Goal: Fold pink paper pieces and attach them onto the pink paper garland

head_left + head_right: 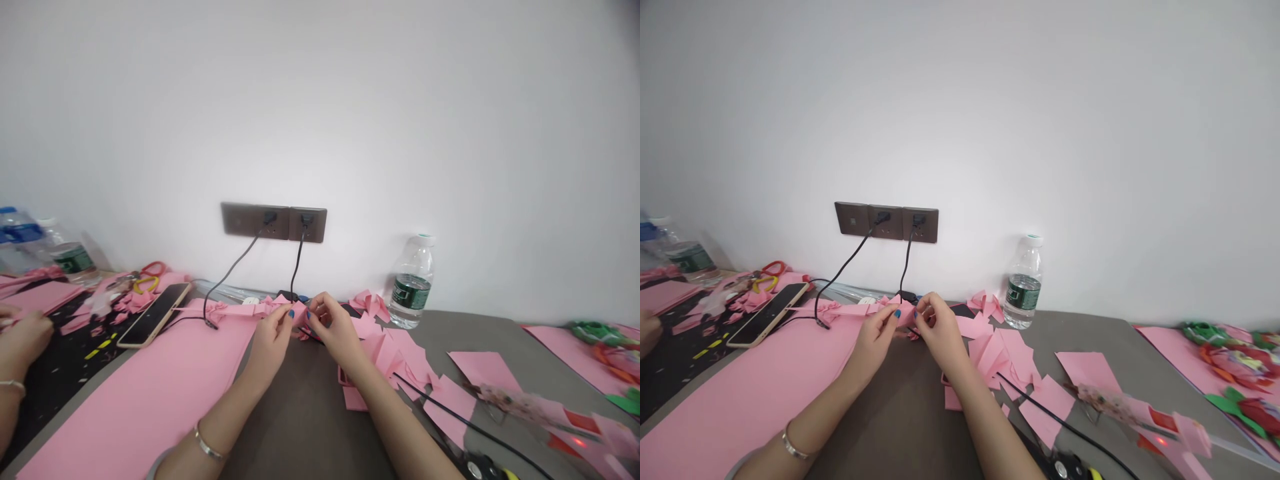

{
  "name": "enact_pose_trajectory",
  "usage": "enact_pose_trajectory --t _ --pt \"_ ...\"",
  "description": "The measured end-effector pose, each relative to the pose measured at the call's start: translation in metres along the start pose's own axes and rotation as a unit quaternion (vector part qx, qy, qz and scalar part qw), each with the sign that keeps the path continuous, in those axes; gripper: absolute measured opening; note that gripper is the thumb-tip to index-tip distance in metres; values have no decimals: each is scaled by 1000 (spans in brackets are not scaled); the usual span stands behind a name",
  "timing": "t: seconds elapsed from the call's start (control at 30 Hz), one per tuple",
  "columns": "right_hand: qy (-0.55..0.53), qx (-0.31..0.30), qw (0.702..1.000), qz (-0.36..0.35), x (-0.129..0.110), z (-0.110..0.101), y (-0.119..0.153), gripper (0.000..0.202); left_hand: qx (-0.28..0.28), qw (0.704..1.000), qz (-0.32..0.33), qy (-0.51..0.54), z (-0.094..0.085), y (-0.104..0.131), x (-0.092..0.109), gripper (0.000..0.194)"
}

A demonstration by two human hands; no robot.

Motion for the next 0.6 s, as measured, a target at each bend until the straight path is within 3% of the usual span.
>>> enact_pose_trajectory --t 0.17,0.37,0.6 --pt "52 -27 997 -48 -10 2 3 14 21 1000 -9 -13 -5 -5 4 26" --pt "63 -95 990 -88 -23 4 8 5 62 995 -48 68 -9 -8 -1 32" --pt "33 -75 992 -98 -16 2 5 9 39 991 -60 111 -3 -7 2 32"
Point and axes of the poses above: each hand's wrist, its own y-axis away from the middle knuckle, its own z-axis out of the palm, x = y × z, the point moved 8 cm from there along -y, towards the middle knuckle, and after that the axes turned 12 degrees about z, right-handed, at the moved point
